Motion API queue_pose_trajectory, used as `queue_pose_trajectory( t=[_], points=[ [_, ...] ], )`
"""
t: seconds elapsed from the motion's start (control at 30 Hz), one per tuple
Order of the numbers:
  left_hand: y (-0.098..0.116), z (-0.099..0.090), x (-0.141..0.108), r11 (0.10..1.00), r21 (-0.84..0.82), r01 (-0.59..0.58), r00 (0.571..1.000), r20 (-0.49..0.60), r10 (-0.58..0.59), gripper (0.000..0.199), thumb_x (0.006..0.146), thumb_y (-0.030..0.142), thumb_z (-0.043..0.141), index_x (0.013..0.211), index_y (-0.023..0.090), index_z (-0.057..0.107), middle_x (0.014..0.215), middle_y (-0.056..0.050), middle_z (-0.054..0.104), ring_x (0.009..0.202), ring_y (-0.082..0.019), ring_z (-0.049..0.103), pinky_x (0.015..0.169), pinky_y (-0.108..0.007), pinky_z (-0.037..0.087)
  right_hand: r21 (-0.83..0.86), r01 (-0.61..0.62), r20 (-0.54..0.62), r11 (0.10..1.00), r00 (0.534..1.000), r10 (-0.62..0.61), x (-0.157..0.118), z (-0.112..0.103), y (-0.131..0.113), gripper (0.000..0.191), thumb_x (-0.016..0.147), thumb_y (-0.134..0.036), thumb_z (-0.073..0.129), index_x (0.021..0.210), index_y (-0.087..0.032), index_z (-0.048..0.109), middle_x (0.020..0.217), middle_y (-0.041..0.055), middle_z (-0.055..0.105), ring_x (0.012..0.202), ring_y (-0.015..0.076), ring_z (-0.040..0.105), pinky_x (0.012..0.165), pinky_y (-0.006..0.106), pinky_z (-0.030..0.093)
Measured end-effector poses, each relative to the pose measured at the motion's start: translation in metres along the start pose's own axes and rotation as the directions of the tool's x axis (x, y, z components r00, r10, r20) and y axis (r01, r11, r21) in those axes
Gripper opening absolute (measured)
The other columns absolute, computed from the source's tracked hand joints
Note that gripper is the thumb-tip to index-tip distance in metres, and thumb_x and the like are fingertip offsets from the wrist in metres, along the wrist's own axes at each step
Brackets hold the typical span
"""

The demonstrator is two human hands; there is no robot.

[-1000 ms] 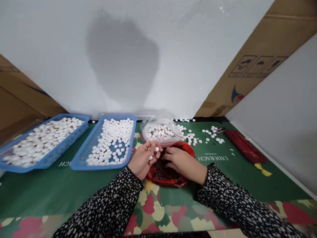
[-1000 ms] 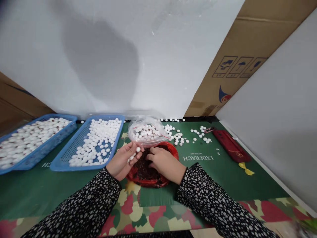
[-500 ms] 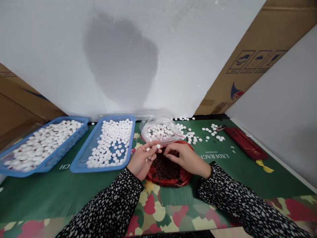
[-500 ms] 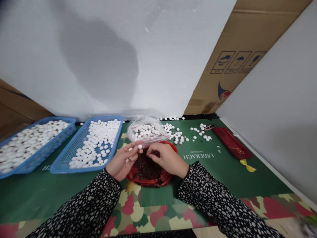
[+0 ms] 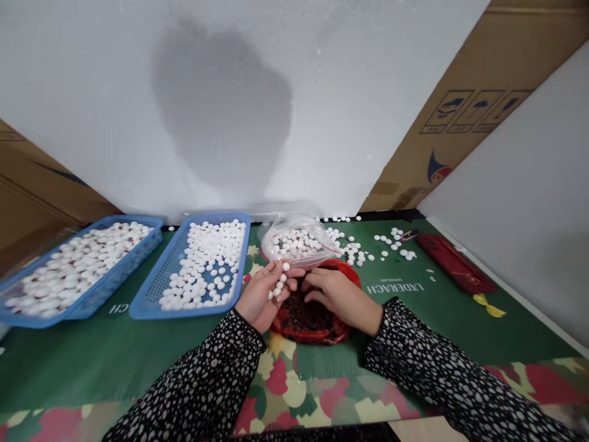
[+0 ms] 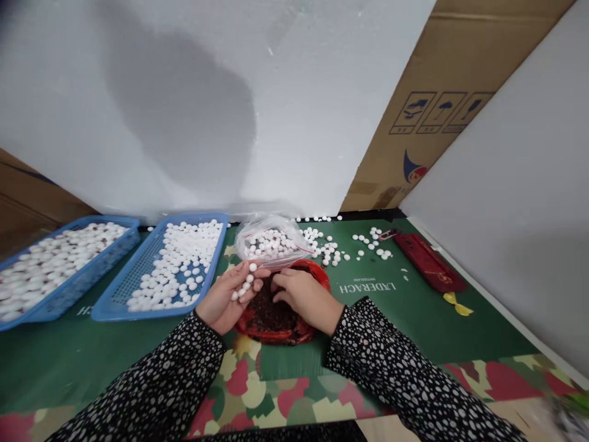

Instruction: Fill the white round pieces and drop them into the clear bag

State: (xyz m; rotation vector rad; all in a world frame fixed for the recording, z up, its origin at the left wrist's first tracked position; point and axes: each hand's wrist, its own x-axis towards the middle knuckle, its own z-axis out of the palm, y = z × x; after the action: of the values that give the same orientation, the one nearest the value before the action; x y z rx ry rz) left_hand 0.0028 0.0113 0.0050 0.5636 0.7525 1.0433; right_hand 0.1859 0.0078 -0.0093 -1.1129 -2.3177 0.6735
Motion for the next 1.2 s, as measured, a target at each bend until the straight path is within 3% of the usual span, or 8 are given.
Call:
queue_pose_trajectory(
  t=[0.17,0.33,0.4,0.5,0.67,0.77,0.93,1.2],
  points=[
    [-0.003,0.0,-0.001,0.999,0.035,-0.033,0.999,0.036,0.032,0.027,0.079,0.031,0.073,0.087,0.011,0.058,0.075,-0.005,0.063,0.052,-0.004,0.05,0.036,-0.011,0.027,0.289,-0.06,-0.142,0.955,0.984,0.105,0.0,-0.011,0.001,0.01,0.085,-0.013,0.064,0.086,-0.022,0.068,0.088,0.0011,0.07,0.085,0.0165,0.066,0.082,0.035,0.053],
    [-0.006,-0.001,-0.001,0.994,0.095,-0.047,0.996,0.078,0.04,0.028,0.075,0.029,0.076,0.086,0.012,0.056,0.073,-0.001,0.058,0.051,-0.003,0.047,0.037,-0.011,0.025,0.611,-0.068,-0.149,0.789,0.969,0.199,0.001,-0.017,-0.008,0.006,0.084,-0.025,0.068,0.082,-0.02,0.065,0.089,0.0022,0.069,0.083,0.0164,0.068,0.081,0.036,0.055],
    [-0.006,-0.001,-0.001,0.991,0.114,-0.064,0.995,0.082,0.055,0.029,0.074,0.028,0.077,0.087,0.013,0.056,0.074,-0.002,0.059,0.053,-0.004,0.048,0.038,-0.011,0.025,0.554,-0.072,-0.174,0.83,0.964,0.199,0.001,-0.018,-0.009,0.004,0.085,-0.023,0.067,0.084,-0.02,0.065,0.087,0.002,0.069,0.081,0.016,0.066,0.079,0.035,0.054],
    [-0.006,-0.002,0.0,0.983,0.133,-0.125,0.991,0.06,0.118,0.032,0.074,0.03,0.077,0.09,0.013,0.056,0.075,-0.002,0.06,0.053,-0.004,0.048,0.039,-0.011,0.026,0.295,-0.072,-0.198,0.953,0.971,0.135,0.0,-0.017,-0.007,0.005,0.087,-0.017,0.064,0.084,-0.021,0.066,0.084,0.0008,0.068,0.08,0.016,0.063,0.078,0.034,0.051],
    [-0.006,-0.002,0.002,0.968,0.181,-0.176,0.984,0.045,0.17,0.03,0.08,0.037,0.071,0.09,0.015,0.054,0.073,0.001,0.056,0.046,-0.002,0.043,0.035,-0.011,0.022,0.056,0.061,0.034,0.997,0.997,-0.063,-0.001,0.0,-0.007,0.016,0.086,-0.022,0.068,0.101,-0.021,0.069,0.098,0.0046,0.065,0.095,0.0185,0.061,0.087,0.034,0.049],
    [-0.005,-0.001,0.001,0.963,0.202,-0.18,0.984,0.049,0.174,0.029,0.082,0.039,0.068,0.089,0.015,0.053,0.072,0.003,0.054,0.043,-0.001,0.04,0.033,-0.012,0.019,-0.019,0.085,0.06,0.996,0.995,-0.084,-0.001,0.009,-0.011,0.011,0.087,-0.015,0.065,0.097,-0.019,0.068,0.096,0.005,0.063,0.095,0.0188,0.06,0.087,0.033,0.049],
    [-0.005,-0.001,0.0,0.958,0.218,-0.187,0.982,0.058,0.179,0.028,0.083,0.038,0.067,0.088,0.015,0.052,0.075,0.002,0.055,0.042,0.0,0.039,0.032,-0.012,0.018,0.05,0.006,-0.047,0.999,0.999,-0.004,-0.001,0.003,-0.01,0.008,0.086,-0.012,0.065,0.084,-0.02,0.066,0.086,0.0005,0.064,0.084,0.0151,0.061,0.079,0.028,0.048],
    [-0.006,-0.002,0.0,0.969,0.192,-0.157,0.986,0.084,0.143,0.031,0.075,0.027,0.076,0.092,0.013,0.054,0.079,-0.003,0.062,0.052,-0.003,0.047,0.039,-0.011,0.025,0.252,-0.067,-0.06,0.965,0.995,0.084,-0.001,-0.01,-0.003,0.01,0.083,-0.011,0.067,0.084,-0.02,0.063,0.08,-0.0026,0.066,0.074,0.013,0.061,0.069,0.026,0.047]
  ],
)
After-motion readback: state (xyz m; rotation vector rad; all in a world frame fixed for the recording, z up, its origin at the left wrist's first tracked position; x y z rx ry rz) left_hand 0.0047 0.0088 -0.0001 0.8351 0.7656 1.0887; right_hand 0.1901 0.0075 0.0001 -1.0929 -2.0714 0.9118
